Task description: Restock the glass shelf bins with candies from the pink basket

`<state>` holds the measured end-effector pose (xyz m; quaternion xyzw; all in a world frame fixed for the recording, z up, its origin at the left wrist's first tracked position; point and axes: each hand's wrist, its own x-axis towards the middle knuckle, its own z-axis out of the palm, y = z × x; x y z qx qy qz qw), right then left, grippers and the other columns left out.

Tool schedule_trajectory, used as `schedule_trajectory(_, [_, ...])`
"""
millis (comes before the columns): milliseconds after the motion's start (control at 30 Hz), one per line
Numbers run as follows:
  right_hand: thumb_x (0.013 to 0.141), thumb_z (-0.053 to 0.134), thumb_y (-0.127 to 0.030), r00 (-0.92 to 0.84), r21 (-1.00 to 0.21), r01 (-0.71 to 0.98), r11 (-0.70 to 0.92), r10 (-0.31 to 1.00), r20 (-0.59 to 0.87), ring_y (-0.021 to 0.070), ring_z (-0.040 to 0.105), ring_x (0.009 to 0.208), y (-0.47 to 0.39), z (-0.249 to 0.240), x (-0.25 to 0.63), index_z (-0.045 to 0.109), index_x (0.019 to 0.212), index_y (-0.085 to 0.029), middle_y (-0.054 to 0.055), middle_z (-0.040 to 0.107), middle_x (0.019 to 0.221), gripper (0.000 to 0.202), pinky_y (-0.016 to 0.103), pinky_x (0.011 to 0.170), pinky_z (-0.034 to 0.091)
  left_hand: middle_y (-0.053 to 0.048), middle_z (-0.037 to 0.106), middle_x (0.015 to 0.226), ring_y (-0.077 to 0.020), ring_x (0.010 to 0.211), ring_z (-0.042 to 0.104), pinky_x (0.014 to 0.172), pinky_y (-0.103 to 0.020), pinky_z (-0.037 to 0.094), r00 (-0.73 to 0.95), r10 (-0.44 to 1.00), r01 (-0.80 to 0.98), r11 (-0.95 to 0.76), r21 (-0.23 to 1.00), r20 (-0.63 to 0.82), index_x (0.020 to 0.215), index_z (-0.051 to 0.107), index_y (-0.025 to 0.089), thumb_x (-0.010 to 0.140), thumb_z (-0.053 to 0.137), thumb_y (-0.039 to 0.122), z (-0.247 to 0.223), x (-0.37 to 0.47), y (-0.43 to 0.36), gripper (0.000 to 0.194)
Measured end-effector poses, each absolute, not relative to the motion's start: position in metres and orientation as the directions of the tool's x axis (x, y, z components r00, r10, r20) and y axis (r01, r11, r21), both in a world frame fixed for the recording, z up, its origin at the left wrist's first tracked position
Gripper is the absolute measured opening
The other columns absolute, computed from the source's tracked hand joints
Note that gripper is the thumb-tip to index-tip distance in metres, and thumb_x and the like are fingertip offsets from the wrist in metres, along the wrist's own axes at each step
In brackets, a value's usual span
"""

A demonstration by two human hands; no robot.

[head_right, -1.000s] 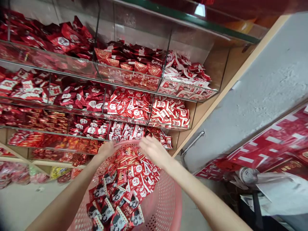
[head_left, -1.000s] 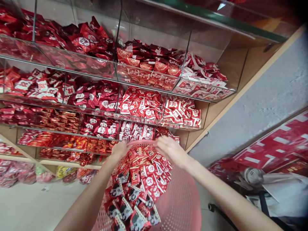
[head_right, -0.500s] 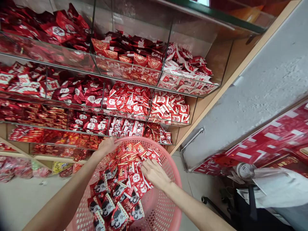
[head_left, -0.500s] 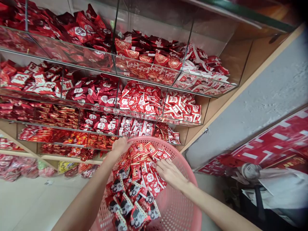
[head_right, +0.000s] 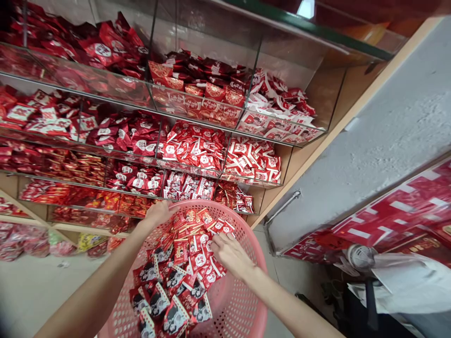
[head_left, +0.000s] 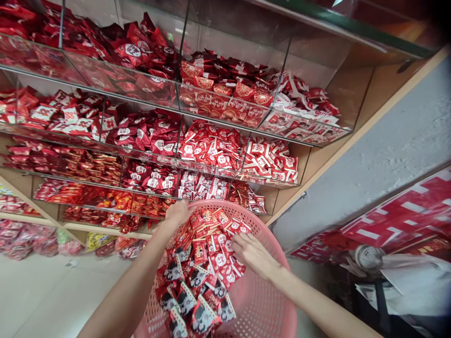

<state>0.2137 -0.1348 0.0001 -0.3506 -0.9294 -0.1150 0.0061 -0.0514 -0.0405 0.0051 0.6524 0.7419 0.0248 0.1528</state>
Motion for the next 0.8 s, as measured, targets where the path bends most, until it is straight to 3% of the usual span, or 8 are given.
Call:
schedule_trajectory(100, [0.089, 0.05, -0.017, -0.746, 0.175, 0.661, 0.729, 0.664, 0.052, 0.0183, 0.054, 0.087, -0.132, 0.008, 0.215, 0.058, 0.089, -0.018, 0.004, 0.06, 0.094, 0.008, 0.032, 0.078, 0.042, -0.017, 0.064, 0.107, -0.0305, 0.103, 0.06, 0.085, -0.039, 0.046, -0.108, 0.974, 0.96, 0.154, 0.233, -0.2, 0.109, 0.059, 0.014, 0.085, 0.037, 0.052, 0.006, -0.051, -0.042, 0.05])
schedule_trajectory(267, [0.09, 0.044, -0.013, -0.813, 0.172, 0.576, 0.8, 0.583, 0.009, 0.019, 0.05, 0.106, -0.126, 0.012, 0.209, 0.045, 0.127, -0.023, 0.004, 0.055, 0.124, 0.038, 0.035, 0.089, 0.04, -0.017, 0.064, 0.107, -0.0299, 0.103, 0.06, 0.084, -0.038, 0.046, -0.095, 0.977, 0.963, 0.139, 0.231, -0.193, 0.108, 0.059, 0.015, 0.085, 0.037, 0.052, 0.005, -0.051, -0.042, 0.049])
schedule_trajectory(467, [0.092, 0.04, -0.011, -0.853, 0.257, 0.509, 0.821, 0.521, 0.024, 0.0169, 0.055, 0.092, -0.127, 0.001, 0.197, 0.044, 0.129, -0.023, 0.003, 0.062, 0.103, 0.039, 0.031, 0.081, 0.043, -0.016, 0.064, 0.108, -0.0292, 0.103, 0.06, 0.084, -0.037, 0.047, -0.104, 0.976, 0.961, 0.147, 0.233, -0.189, 0.107, 0.059, 0.015, 0.085, 0.037, 0.05, 0.005, -0.054, -0.042, 0.047])
schedule_trajectory(567, [0.092, 0.041, -0.012, -0.841, 0.248, 0.532, 0.81, 0.539, 0.043, 0.0167, 0.055, 0.088, -0.13, 0.003, 0.197, 0.054, 0.115, -0.022, 0.003, 0.061, 0.096, 0.028, 0.031, 0.079, 0.044, -0.016, 0.063, 0.109, -0.0281, 0.103, 0.06, 0.085, -0.036, 0.046, -0.097, 0.976, 0.962, 0.142, 0.232, -0.194, 0.108, 0.058, 0.014, 0.086, 0.036, 0.05, 0.005, -0.057, -0.043, 0.047])
schedule_trajectory(633, [0.092, 0.042, -0.014, -0.816, 0.181, 0.572, 0.8, 0.577, 0.031, 0.0171, 0.055, 0.088, -0.131, 0.01, 0.2, 0.06, 0.097, -0.02, 0.003, 0.06, 0.093, 0.019, 0.032, 0.08, 0.044, -0.016, 0.064, 0.109, -0.0283, 0.103, 0.06, 0.085, -0.036, 0.046, -0.097, 0.976, 0.963, 0.141, 0.23, -0.192, 0.107, 0.058, 0.014, 0.086, 0.036, 0.051, 0.005, -0.058, -0.043, 0.048])
schedule_trajectory(700, [0.091, 0.044, -0.018, -0.78, 0.04, 0.625, 0.779, 0.624, 0.033, 0.0174, 0.055, 0.087, -0.129, 0.019, 0.206, 0.059, 0.088, -0.02, 0.004, 0.058, 0.093, 0.016, 0.032, 0.08, 0.044, -0.016, 0.064, 0.108, -0.0289, 0.104, 0.059, 0.085, -0.037, 0.046, -0.102, 0.976, 0.963, 0.146, 0.227, -0.193, 0.107, 0.058, 0.013, 0.086, 0.035, 0.051, 0.005, -0.058, -0.042, 0.049])
schedule_trajectory(800, [0.091, 0.047, -0.031, -0.633, -0.345, 0.697, 0.629, 0.765, 0.119, 0.0169, 0.056, 0.085, -0.126, 0.028, 0.217, 0.058, 0.091, -0.019, 0.004, 0.058, 0.093, 0.016, 0.031, 0.075, 0.046, -0.016, 0.064, 0.108, -0.0292, 0.104, 0.06, 0.084, -0.037, 0.046, -0.11, 0.973, 0.961, 0.156, 0.228, -0.203, 0.107, 0.059, 0.014, 0.086, 0.035, 0.052, 0.006, -0.058, -0.042, 0.049])
